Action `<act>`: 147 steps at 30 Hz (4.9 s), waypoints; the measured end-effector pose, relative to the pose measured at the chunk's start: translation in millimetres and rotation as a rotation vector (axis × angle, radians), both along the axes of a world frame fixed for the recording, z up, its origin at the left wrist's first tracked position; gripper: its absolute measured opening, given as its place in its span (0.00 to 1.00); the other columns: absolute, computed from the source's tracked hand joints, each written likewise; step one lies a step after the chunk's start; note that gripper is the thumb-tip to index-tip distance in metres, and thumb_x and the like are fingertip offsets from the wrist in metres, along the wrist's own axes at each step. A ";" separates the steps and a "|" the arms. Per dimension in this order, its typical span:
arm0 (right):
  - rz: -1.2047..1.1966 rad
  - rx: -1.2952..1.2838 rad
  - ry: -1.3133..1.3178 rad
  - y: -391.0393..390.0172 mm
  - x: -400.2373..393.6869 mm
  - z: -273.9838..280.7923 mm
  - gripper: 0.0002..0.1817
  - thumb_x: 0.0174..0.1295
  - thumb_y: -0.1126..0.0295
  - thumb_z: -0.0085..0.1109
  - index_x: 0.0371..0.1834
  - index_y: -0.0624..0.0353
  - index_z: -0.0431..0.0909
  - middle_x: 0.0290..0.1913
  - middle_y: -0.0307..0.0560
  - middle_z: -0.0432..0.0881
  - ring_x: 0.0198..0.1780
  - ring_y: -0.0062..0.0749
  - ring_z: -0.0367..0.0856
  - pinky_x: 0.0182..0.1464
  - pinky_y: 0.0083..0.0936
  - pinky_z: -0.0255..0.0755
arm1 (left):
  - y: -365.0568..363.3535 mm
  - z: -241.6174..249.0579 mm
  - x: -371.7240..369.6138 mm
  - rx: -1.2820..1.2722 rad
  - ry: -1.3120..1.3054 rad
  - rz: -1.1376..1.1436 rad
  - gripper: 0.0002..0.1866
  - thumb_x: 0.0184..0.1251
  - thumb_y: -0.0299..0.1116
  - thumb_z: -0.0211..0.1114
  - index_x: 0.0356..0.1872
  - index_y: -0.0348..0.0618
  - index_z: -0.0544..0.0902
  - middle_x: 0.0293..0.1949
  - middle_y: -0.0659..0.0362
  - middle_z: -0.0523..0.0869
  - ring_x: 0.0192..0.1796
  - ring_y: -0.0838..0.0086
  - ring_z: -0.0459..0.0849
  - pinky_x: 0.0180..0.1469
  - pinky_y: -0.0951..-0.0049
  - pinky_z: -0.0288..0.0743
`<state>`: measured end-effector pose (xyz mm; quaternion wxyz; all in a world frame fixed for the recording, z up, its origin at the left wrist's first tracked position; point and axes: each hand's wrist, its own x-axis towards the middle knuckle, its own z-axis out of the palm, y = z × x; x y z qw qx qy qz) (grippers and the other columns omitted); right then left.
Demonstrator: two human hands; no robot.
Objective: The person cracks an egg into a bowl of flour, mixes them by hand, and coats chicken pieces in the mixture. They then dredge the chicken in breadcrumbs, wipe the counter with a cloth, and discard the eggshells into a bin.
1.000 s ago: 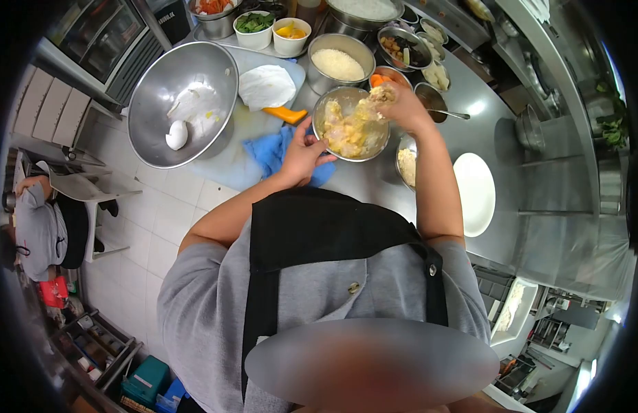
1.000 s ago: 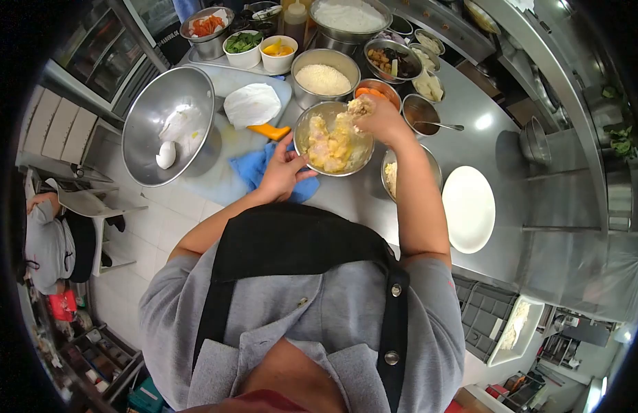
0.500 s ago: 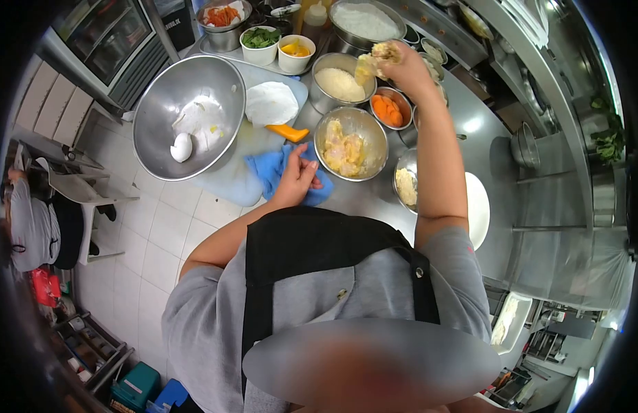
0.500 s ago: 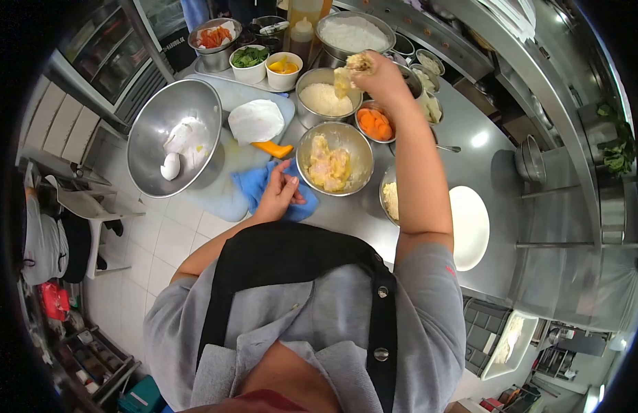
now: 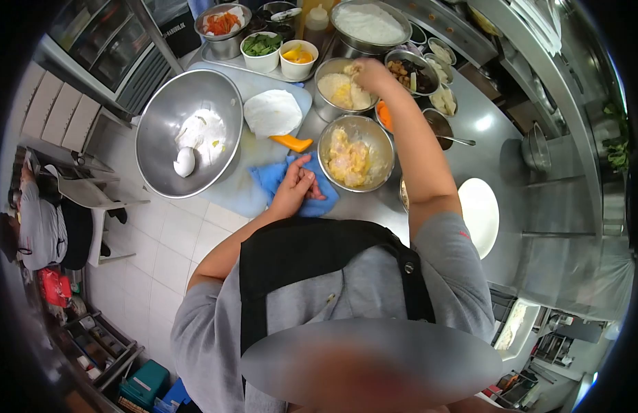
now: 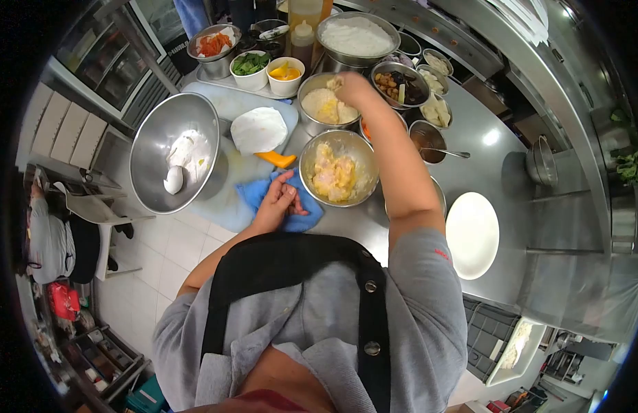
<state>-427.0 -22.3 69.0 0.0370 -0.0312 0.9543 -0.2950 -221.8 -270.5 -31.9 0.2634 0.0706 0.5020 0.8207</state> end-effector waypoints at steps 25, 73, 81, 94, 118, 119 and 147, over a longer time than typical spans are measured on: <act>-0.202 0.462 0.008 -33.1 -11.6 -1.4 0.19 0.54 0.68 0.55 0.49 0.62 0.73 0.54 0.55 0.74 0.53 0.49 0.75 0.51 0.35 0.72 | 1.7 -8.5 -6.0 0.143 -0.090 -0.075 0.22 0.69 0.29 0.49 0.62 0.41 0.55 0.31 0.59 0.71 0.31 0.77 0.75 0.41 0.65 0.80; 0.049 0.393 -0.431 -35.5 -11.7 3.6 0.30 0.43 0.58 0.64 0.49 0.66 0.75 0.48 0.58 0.78 0.48 0.44 0.78 0.50 0.33 0.70 | 1.5 -15.7 -8.7 0.198 -0.107 -0.131 0.17 0.69 0.32 0.51 0.56 0.43 0.62 0.30 0.62 0.72 0.31 0.77 0.75 0.44 0.63 0.77; 0.001 0.250 -0.445 -11.7 -32.6 8.9 0.21 0.50 0.64 0.56 0.44 0.67 0.76 0.41 0.57 0.81 0.43 0.41 0.80 0.44 0.32 0.72 | 1.8 -16.7 -8.9 0.197 -0.113 -0.135 0.16 0.69 0.30 0.50 0.56 0.44 0.63 0.30 0.61 0.72 0.31 0.77 0.75 0.44 0.62 0.78; 0.067 0.054 -0.411 -23.3 -17.3 -22.5 0.19 0.61 0.62 0.43 0.45 0.65 0.76 0.44 0.52 0.79 0.40 0.38 0.76 0.42 0.35 0.70 | 1.4 -16.5 -6.4 0.218 -0.105 -0.139 0.15 0.70 0.31 0.49 0.55 0.43 0.63 0.31 0.62 0.72 0.32 0.76 0.75 0.46 0.62 0.77; 0.148 0.475 -0.159 -27.9 1.5 -22.7 0.27 0.45 0.65 0.64 0.50 0.64 0.72 0.54 0.57 0.73 0.57 0.43 0.72 0.53 0.33 0.69 | 0.9 -10.3 -8.9 0.188 -0.113 -0.140 0.14 0.69 0.32 0.50 0.53 0.43 0.64 0.29 0.61 0.72 0.31 0.77 0.74 0.45 0.61 0.77; 0.156 0.442 -0.156 -24.4 -1.3 -19.1 0.27 0.45 0.65 0.64 0.50 0.64 0.72 0.53 0.58 0.74 0.56 0.44 0.72 0.53 0.33 0.69 | 1.2 -10.9 -9.2 0.188 -0.108 -0.137 0.14 0.69 0.32 0.50 0.53 0.43 0.64 0.29 0.61 0.72 0.30 0.77 0.74 0.45 0.61 0.77; 0.031 0.132 -0.384 -30.6 -11.1 -22.4 0.22 0.52 0.65 0.54 0.50 0.65 0.72 0.46 0.55 0.77 0.47 0.39 0.75 0.47 0.33 0.70 | 0.1 -15.0 -9.4 0.208 -0.087 -0.146 0.13 0.70 0.32 0.50 0.53 0.44 0.65 0.30 0.61 0.72 0.32 0.76 0.75 0.46 0.61 0.76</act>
